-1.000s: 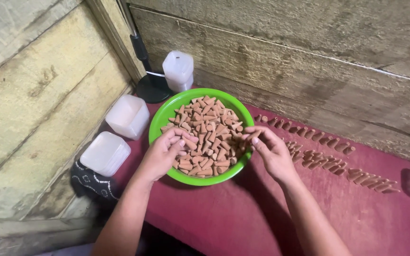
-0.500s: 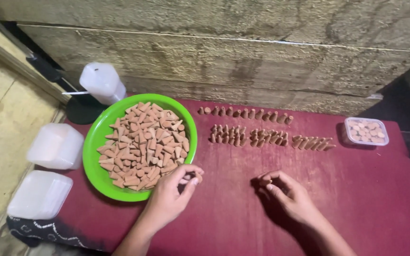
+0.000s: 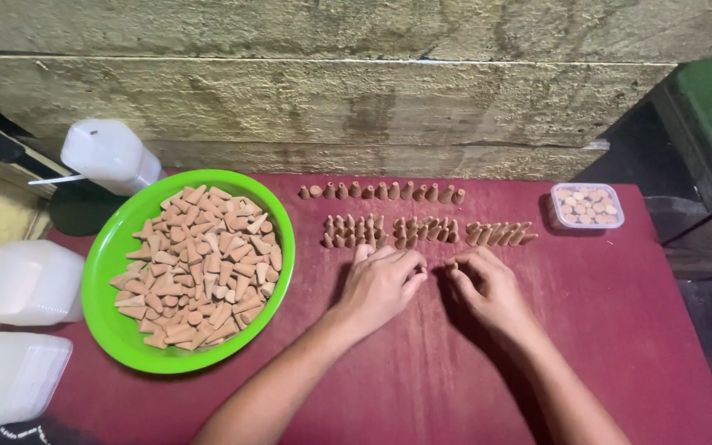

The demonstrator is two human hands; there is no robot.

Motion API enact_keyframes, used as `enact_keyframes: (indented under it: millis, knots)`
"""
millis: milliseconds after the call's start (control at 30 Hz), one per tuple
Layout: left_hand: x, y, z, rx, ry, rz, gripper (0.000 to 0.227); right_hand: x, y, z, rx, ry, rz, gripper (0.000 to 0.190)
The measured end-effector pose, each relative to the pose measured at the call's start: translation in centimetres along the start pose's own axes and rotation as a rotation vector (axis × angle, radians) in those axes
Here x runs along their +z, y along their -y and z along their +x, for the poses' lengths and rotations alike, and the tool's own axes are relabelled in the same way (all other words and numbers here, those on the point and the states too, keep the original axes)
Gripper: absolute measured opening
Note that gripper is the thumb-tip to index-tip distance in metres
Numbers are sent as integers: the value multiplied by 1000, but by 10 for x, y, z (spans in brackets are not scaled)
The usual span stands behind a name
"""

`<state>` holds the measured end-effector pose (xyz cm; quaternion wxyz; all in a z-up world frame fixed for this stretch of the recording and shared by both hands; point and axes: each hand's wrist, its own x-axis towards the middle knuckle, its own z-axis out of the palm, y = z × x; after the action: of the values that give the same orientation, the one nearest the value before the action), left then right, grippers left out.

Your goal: The person organizes a large quantity of incense cones by taking them from a green bowl and arranging them into neat rows on a red surface.

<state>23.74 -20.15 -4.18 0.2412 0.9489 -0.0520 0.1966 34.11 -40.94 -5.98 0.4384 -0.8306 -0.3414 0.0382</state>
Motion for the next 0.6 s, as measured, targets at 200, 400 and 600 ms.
enact_keyframes:
  millis: [200,400,600]
  knots:
    - [39,15,-5,20,89,98,10,6,-2,-3,-70,22,-88,20]
    - [23,11,4,25,114,-9,9,9,-11,-5,-77,-13,-100,16]
    - [30,20,15,2,31,19,8,11,-9,5,-74,-43,-157,14]
